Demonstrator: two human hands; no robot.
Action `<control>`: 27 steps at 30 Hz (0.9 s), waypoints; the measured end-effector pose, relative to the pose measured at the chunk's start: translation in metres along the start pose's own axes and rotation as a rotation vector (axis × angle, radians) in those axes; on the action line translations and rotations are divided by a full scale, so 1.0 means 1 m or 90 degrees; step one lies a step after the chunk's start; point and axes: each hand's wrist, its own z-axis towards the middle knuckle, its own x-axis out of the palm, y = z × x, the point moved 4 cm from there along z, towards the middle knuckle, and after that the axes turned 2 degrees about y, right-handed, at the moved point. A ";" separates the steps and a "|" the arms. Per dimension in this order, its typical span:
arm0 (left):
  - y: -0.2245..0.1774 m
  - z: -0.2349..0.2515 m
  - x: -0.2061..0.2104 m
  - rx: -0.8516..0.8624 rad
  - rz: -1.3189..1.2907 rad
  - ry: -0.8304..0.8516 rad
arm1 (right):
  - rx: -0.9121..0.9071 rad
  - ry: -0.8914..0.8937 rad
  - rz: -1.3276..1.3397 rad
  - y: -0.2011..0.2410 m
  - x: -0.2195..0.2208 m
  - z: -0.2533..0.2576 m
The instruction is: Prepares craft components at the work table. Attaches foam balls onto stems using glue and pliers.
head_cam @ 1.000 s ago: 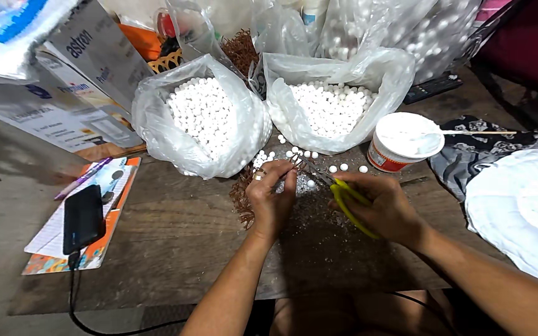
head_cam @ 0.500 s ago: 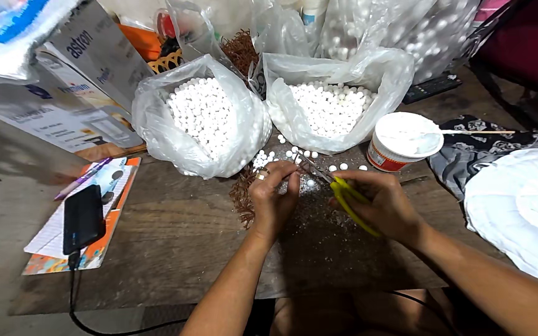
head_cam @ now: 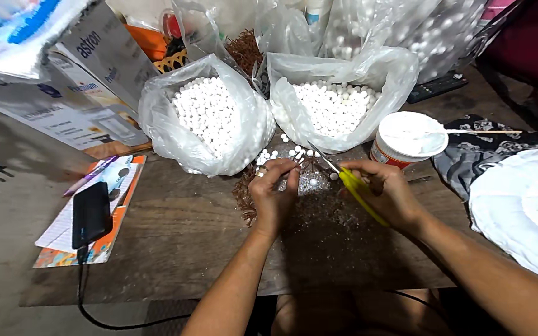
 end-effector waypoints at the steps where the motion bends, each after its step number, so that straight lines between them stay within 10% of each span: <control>1: 0.001 0.000 0.000 -0.015 -0.015 -0.007 | 0.001 0.002 0.000 0.000 0.000 0.000; 27: 0.007 0.002 -0.004 -0.053 -0.067 -0.017 | -0.011 0.063 -0.025 -0.003 0.004 -0.003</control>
